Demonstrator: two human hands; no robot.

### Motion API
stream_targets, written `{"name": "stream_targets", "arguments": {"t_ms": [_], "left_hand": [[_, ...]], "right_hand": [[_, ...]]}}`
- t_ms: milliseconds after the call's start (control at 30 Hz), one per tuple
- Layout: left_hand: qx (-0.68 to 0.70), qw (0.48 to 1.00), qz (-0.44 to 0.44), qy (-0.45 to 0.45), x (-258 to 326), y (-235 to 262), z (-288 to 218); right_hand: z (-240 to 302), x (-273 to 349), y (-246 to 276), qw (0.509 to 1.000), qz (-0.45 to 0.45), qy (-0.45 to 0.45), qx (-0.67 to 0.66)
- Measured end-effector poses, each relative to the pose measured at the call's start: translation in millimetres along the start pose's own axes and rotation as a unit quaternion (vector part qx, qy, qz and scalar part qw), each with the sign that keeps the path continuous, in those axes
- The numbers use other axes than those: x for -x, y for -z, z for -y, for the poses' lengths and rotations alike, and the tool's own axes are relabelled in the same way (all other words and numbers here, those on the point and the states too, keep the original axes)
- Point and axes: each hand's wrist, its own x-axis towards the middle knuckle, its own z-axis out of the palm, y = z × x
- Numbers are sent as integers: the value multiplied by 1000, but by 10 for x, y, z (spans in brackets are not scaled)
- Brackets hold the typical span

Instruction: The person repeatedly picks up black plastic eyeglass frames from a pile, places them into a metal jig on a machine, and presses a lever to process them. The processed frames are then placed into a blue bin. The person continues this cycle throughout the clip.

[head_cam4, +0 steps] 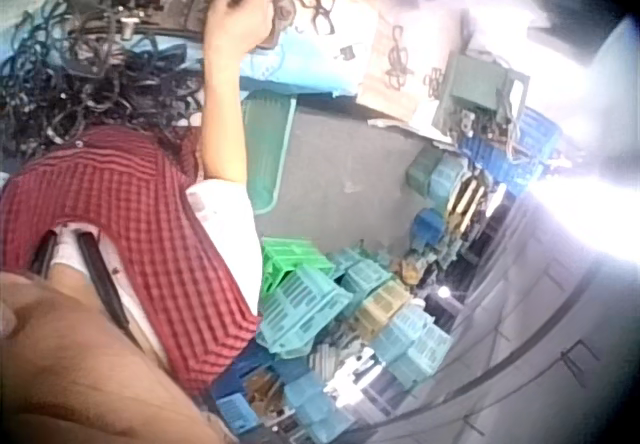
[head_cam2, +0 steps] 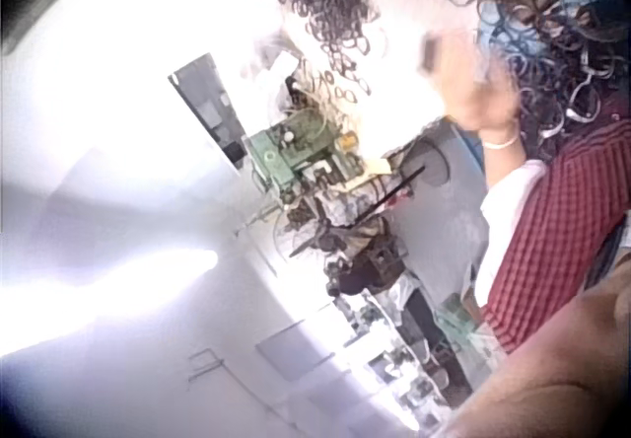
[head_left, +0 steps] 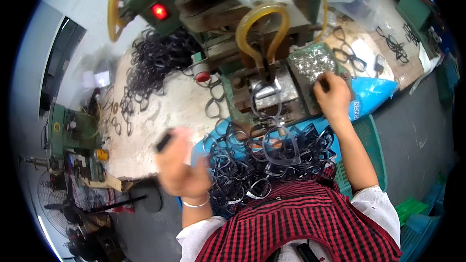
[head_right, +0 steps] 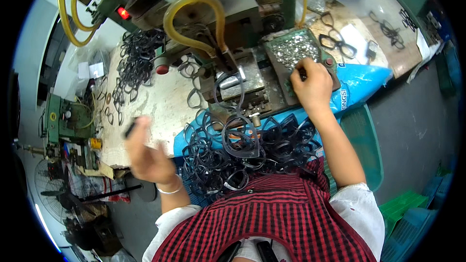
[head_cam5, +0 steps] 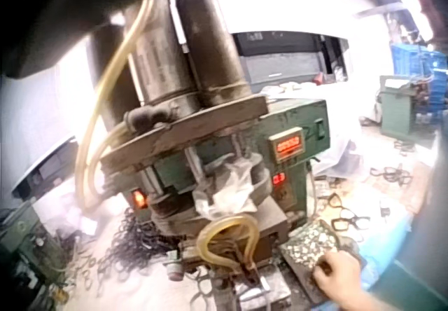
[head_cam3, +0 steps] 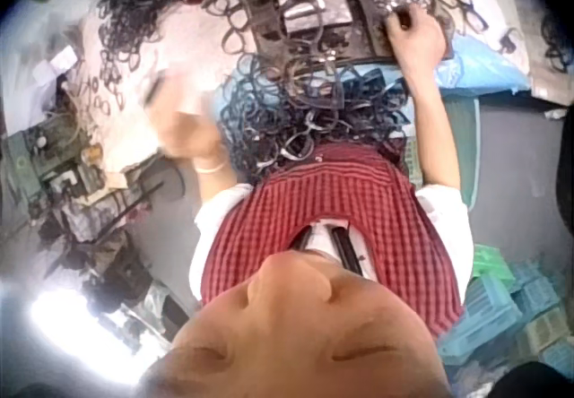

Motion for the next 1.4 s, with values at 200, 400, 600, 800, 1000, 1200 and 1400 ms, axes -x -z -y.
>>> {"name": "stream_targets", "arguments": {"t_ms": [200,400,600,800,1000,1200,1400], "left_hand": [[-139,975,140,97,-106,-138,705],[-87,909,401,80,630,-512,1473],[-41,902,413,116,489,-376,1388],[-59,895,418,143,361,-386,1611],[335,817,36,469,375,-425,1486],[450,812,-98,360,19,-382,751],[313,947,-58,52,-847,-435,206]], "right_hand": [[167,-152,38,987,-50,73,-136],[-61,-4,100,994,-60,73,-48],[-339,335,629,995,-86,-9,-40],[467,-6,571,965,18,115,-236],[1010,-154,25,882,81,17,-463],[1094,-64,31,854,72,-57,-512],[1332,-67,147,830,107,-75,-542]]}}
